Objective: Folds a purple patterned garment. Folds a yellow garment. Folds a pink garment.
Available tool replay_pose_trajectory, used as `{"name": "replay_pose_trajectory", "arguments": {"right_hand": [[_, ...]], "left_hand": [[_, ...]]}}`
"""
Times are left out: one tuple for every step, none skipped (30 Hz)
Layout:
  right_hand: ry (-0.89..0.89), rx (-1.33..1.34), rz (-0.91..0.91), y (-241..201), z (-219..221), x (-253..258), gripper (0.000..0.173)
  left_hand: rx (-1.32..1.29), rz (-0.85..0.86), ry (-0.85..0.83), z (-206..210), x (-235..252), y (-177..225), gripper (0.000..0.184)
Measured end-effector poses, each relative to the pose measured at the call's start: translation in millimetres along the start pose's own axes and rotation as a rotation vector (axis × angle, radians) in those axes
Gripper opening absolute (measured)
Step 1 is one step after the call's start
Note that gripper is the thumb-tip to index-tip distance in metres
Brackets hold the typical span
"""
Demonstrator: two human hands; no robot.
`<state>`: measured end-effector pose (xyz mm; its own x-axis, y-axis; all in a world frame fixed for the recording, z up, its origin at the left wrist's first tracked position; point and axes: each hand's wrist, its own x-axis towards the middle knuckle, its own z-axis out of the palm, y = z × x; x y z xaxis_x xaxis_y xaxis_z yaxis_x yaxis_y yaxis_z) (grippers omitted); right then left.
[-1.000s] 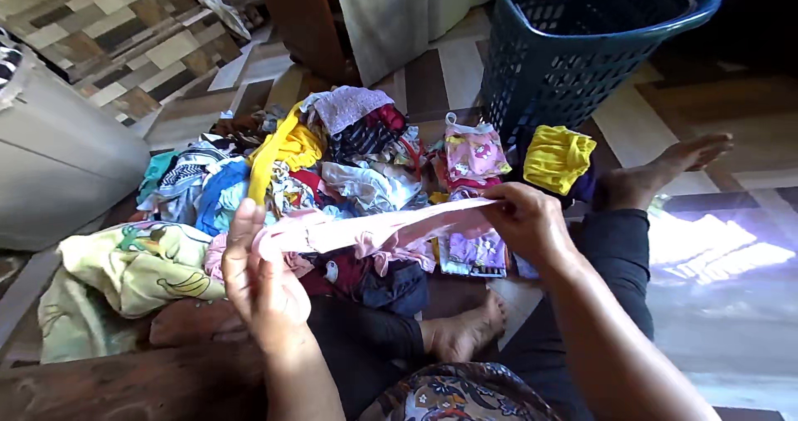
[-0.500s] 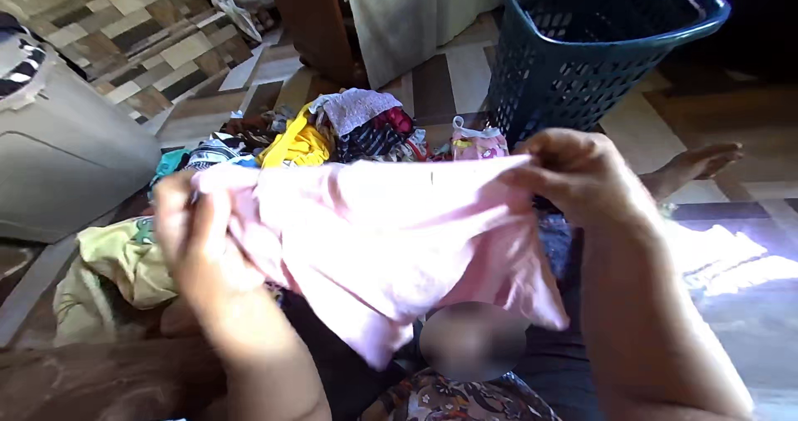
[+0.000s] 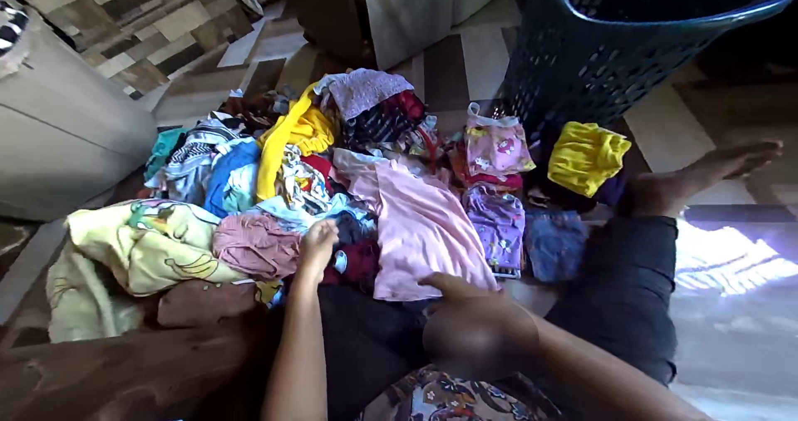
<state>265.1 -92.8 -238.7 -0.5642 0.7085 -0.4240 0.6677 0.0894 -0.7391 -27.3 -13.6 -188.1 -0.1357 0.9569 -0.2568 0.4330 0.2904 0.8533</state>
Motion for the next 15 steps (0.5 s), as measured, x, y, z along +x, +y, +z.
{"name": "replay_pose_trajectory", "arguments": {"right_hand": [[-0.031,-0.036,0.043,4.3,15.7,1.5,0.062],[-0.033,-0.069,0.087,9.7,28.2,4.4,0.065],[-0.015,-0.108,0.128,14.8,36.6,7.7,0.063],[0.011,-0.141,0.164,19.6,42.2,11.0,0.059],[0.044,-0.164,0.184,24.3,45.7,14.3,0.055],[0.073,-0.186,0.188,28.3,47.7,17.0,0.050],[0.101,-0.200,0.180,32.1,49.0,19.4,0.043],[0.116,-0.212,0.177,34.6,49.6,21.4,0.039],[0.125,-0.219,0.180,36.4,49.6,23.0,0.036],[0.130,-0.218,0.188,37.6,49.1,24.1,0.035],[0.136,-0.213,0.197,39.4,48.4,24.7,0.034],[0.149,-0.203,0.198,42.1,48.4,24.7,0.033],[0.174,-0.192,0.188,46.3,49.8,24.0,0.033],[0.201,-0.175,0.170,51.1,51.8,23.0,0.033],[0.211,-0.156,0.165,53.8,52.6,22.0,0.033]], "left_hand": [[0.040,-0.042,-0.092,5.3,-9.4,-8.2,0.035],[0.086,-0.076,-0.183,11.1,-18.9,-12.6,0.034],[0.137,-0.093,-0.265,17.8,-27.2,-15.4,0.032],[0.193,-0.091,-0.351,24.9,-33.4,-17.6,0.031],[0.260,-0.069,-0.440,32.3,-37.2,-18.9,0.031],[0.342,-0.033,-0.531,39.9,-38.9,-18.7,0.031],[0.430,0.004,-0.611,48.1,-40.1,-17.2,0.034],[0.516,0.033,-0.677,57.0,-41.2,-16.3,0.038],[0.596,0.051,-0.727,66.1,-42.4,-17.3,0.043],[0.682,0.057,-0.765,75.1,-43.1,-20.6,0.048],[0.774,0.053,-0.789,82.8,-43.3,-24.0,0.054],[0.854,0.042,-0.806,88.3,-42.8,-25.8,0.057],[0.905,0.037,-0.814,91.3,-41.5,-26.7,0.057],[0.927,0.038,-0.814,92.3,-39.8,-27.5,0.054],[0.942,0.039,-0.815,91.7,-37.8,-28.1,0.048]]}}
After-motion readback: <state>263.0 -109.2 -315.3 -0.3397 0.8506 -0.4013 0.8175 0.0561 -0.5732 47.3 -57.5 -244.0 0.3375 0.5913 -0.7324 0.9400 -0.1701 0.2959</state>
